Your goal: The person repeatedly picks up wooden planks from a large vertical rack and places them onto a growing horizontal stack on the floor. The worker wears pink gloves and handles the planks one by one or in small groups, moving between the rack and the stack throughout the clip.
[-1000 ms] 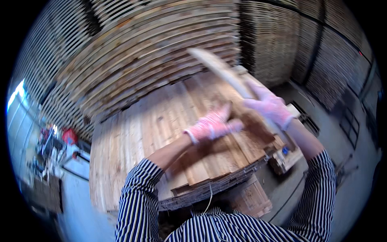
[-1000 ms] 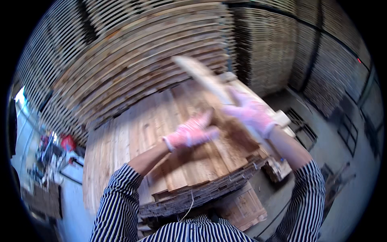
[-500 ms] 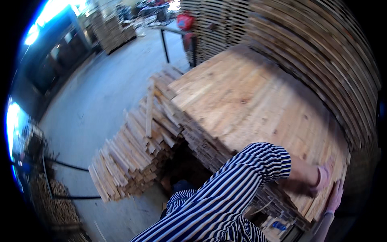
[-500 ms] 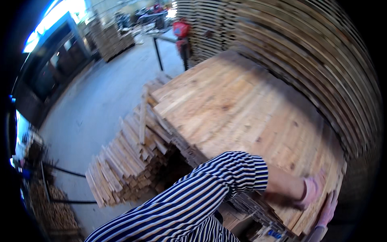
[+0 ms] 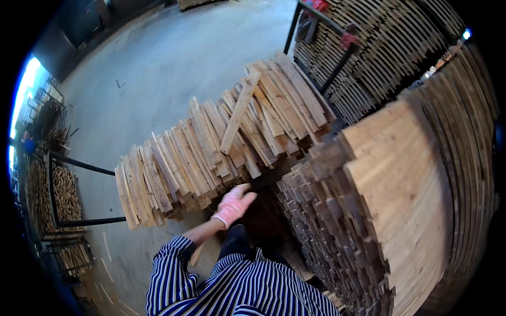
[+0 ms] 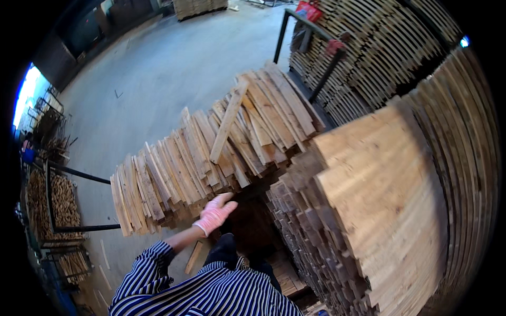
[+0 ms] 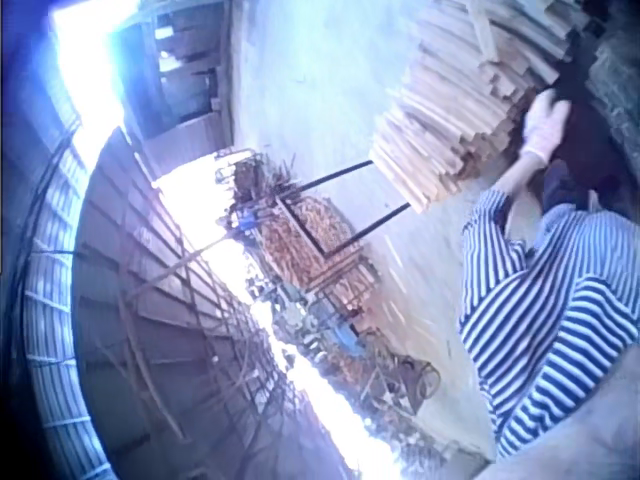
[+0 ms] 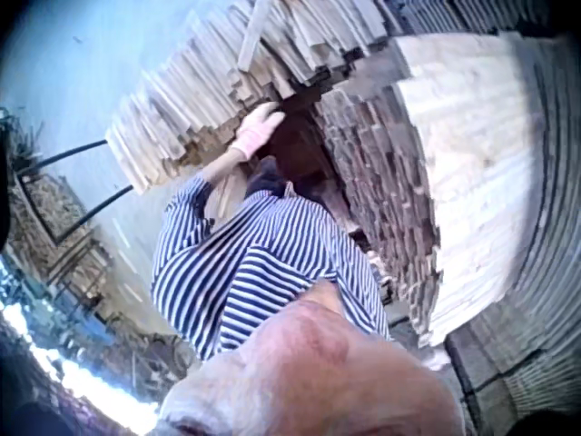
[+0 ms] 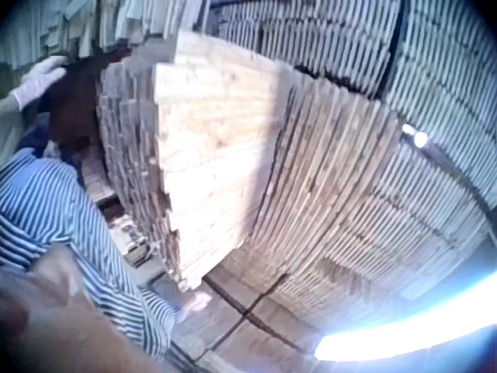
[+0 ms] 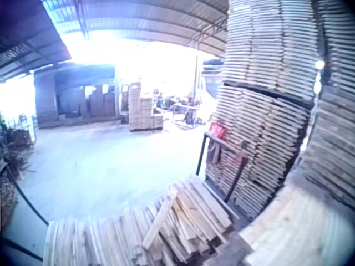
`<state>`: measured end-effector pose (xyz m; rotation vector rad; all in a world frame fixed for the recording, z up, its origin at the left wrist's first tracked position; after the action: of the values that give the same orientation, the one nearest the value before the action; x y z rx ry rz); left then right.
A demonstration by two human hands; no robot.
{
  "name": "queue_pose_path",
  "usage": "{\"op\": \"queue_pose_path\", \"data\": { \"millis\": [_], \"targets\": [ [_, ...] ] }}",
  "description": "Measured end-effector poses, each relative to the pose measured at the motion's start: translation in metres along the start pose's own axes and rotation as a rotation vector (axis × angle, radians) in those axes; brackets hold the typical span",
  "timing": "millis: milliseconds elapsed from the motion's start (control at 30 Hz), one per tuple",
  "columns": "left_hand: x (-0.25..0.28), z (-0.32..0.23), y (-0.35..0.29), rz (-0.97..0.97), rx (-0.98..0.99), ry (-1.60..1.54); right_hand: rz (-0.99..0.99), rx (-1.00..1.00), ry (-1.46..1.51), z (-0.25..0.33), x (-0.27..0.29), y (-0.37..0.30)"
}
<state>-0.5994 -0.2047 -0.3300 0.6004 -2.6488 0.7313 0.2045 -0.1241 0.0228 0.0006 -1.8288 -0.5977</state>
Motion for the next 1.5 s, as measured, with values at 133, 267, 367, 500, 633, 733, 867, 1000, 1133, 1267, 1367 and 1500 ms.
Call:
{"op": "queue_pose_path", "data": {
  "millis": [133,267,367,500,633,733,867,1000,1133,1267,1367,1500],
  "targets": [
    [0.044,0.200,0.062,0.103,0.402,0.180,0.351,0.389,0.501,0.249,-0.021,-0.121],
    [0.074,0.250,0.156,0.076,0.502,0.219,0.945,0.519,0.713,0.416,-0.076,-0.236],
    [0.092,0.239,0.232,-0.008,0.474,0.219,1.289,0.543,0.763,0.487,-0.111,-0.296],
    [0.092,0.218,0.330,-0.141,0.394,0.218,1.534,0.497,0.817,0.533,-0.144,-0.342],
    [0.062,0.144,0.411,-0.148,0.321,0.322,1.605,0.367,0.895,0.557,-0.182,-0.378],
    [0.116,0.194,0.407,-0.362,0.414,0.166,1.674,0.502,0.868,0.590,-0.220,-0.374],
    [0.129,0.213,0.402,-0.371,0.168,-0.068,1.697,0.656,0.713,0.619,-0.281,-0.386],
    [0.156,0.237,0.348,-0.393,0.254,-0.054,1.798,0.476,0.800,0.614,-0.356,-0.410],
    [0.159,0.352,0.327,-0.482,0.594,-0.025,1.913,0.407,0.705,0.651,-0.371,-0.426],
    [0.147,0.408,0.335,-0.391,0.627,-0.061,1.912,0.727,0.715,0.733,-0.365,-0.461],
    [0.143,0.401,0.340,-0.288,0.633,-0.159,1.882,0.756,0.901,0.824,-0.371,-0.517],
    [0.145,0.399,0.327,-0.324,0.571,-0.308,2.164,0.352,0.663,0.905,-0.379,-0.574]
  ]
}}
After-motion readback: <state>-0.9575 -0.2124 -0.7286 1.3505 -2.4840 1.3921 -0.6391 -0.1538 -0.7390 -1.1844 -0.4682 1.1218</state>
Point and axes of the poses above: each hand's wrist, its own y-axis towards the middle knuckle, its own x-axis out of the back of the hand, z = x × y, the point moved 10 cm from there along y, towards the middle knuckle, and after that the axes turned 9 degrees about z, right-handed, at the moved point
